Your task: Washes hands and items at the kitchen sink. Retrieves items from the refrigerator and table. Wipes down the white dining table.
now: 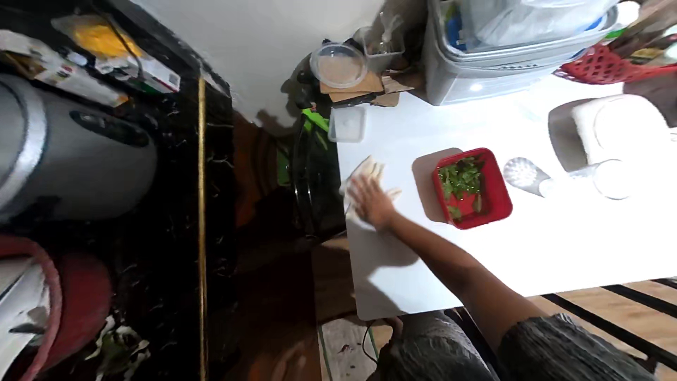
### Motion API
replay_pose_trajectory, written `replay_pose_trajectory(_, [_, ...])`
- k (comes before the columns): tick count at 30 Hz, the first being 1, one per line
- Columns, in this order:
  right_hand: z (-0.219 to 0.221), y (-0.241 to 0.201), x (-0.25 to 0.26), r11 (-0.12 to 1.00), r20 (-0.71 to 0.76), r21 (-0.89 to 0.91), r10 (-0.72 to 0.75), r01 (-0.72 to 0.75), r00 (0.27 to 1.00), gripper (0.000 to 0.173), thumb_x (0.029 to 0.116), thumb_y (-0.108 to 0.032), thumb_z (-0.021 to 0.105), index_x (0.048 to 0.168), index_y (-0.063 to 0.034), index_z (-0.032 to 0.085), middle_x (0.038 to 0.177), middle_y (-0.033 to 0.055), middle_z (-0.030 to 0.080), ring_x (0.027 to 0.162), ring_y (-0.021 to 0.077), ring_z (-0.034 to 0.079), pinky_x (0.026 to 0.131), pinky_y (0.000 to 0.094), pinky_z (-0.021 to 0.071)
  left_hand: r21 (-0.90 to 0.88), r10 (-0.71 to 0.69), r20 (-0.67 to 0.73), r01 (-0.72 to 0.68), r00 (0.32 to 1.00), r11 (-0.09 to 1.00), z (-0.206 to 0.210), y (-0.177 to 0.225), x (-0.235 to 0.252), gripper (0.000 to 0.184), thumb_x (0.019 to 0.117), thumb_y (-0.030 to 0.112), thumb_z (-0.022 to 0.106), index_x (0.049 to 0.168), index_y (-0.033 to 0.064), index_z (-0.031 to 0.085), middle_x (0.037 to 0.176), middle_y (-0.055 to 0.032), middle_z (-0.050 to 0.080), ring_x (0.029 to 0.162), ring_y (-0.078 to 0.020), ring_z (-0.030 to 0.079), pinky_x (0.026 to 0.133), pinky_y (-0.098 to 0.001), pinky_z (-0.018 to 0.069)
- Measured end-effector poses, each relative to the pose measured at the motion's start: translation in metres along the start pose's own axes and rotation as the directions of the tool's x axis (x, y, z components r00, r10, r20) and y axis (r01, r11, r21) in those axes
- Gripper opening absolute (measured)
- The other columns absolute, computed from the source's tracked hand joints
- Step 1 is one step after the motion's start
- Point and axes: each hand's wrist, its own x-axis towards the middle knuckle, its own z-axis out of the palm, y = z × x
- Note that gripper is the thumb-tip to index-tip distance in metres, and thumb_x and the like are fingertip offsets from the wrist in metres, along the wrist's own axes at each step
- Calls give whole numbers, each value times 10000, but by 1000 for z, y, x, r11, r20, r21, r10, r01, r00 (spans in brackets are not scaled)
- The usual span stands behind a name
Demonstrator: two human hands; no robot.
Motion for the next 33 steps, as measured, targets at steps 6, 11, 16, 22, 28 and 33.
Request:
replay_pose_trajectory(6, [-19, -17, -220, 974, 201, 215, -121, 77, 972, 510, 1081, -358, 474, 1565, -198, 458, 1703, 23, 276, 1592, 262, 181, 1289, 533, 147, 96, 255, 30, -256, 967, 962, -1, 41, 46, 364, 1049, 157, 541, 1328, -71, 596, 1271, -235, 665, 1152, -298, 670, 1008, -444, 540])
replay_pose_trajectory(11, [-49, 53, -338, 923, -92, 41, 384, -382, 919, 656, 1070, -563, 341, 1541, -132, 492, 1646, 131, 379, 1547, 345, 302, 1247, 602, 238, -31, 450, 96, -449, 888, 893, 46, 85, 95, 355, 1029, 133, 559, 1305, -84, 606, 1246, -231, 677, 1137, -262, 683, 1003, -420, 554])
replay_pose_trajectory(16, [-79, 131, -322, 703, -330, 31, 678, -710, 657, 610, 1093, -402, 294, 1565, -38, 423, 1652, 219, 322, 1536, 432, 282, 1235, 628, 225, -136, 495, 278, -476, 823, 869, 123, 157, 137, 354, 1005, 103, 573, 1304, -83, 606, 1212, -209, 690, 1097, -245, 687, 971, -391, 556])
replay_pose_trajectory(22, [-127, 203, -242, 661, -174, 33, 743, -750, 647, 654, 1036, -314, 438, 1616, -45, 302, 1705, 198, 181, 1583, 412, 123, 1263, 612, 110, -61, 325, 401, -329, 856, 942, 207, 241, 169, 668, 1018, 254, 646, 1561, 1, 350, 1231, -201, 671, 1079, -262, 688, 960, -423, 559])
replay_pose_trajectory(28, [-155, 258, -179, 598, -179, 62, 794, -799, 581, 959, 964, -739, 406, 1656, -108, 196, 1727, 194, 28, 1597, 383, -36, 1255, 625, 16, 28, 216, 335, -238, 917, 971, 250, 288, 198, 720, 1042, 244, 615, 1591, -21, 233, 1080, -213, 691, 859, -257, 727, 811, -422, 609])
replay_pose_trajectory(33, [-169, 315, -120, 564, -352, 114, 793, -818, 498, 1084, 872, -844, 440, 1637, -96, 269, 1715, 212, 114, 1584, 440, 47, 1235, 675, 43, 152, 148, 333, -208, 931, 966, 227, 290, 206, 647, 1028, 129, 590, 1582, -26, 292, 1223, -266, 669, 1075, -349, 690, 966, -488, 542])
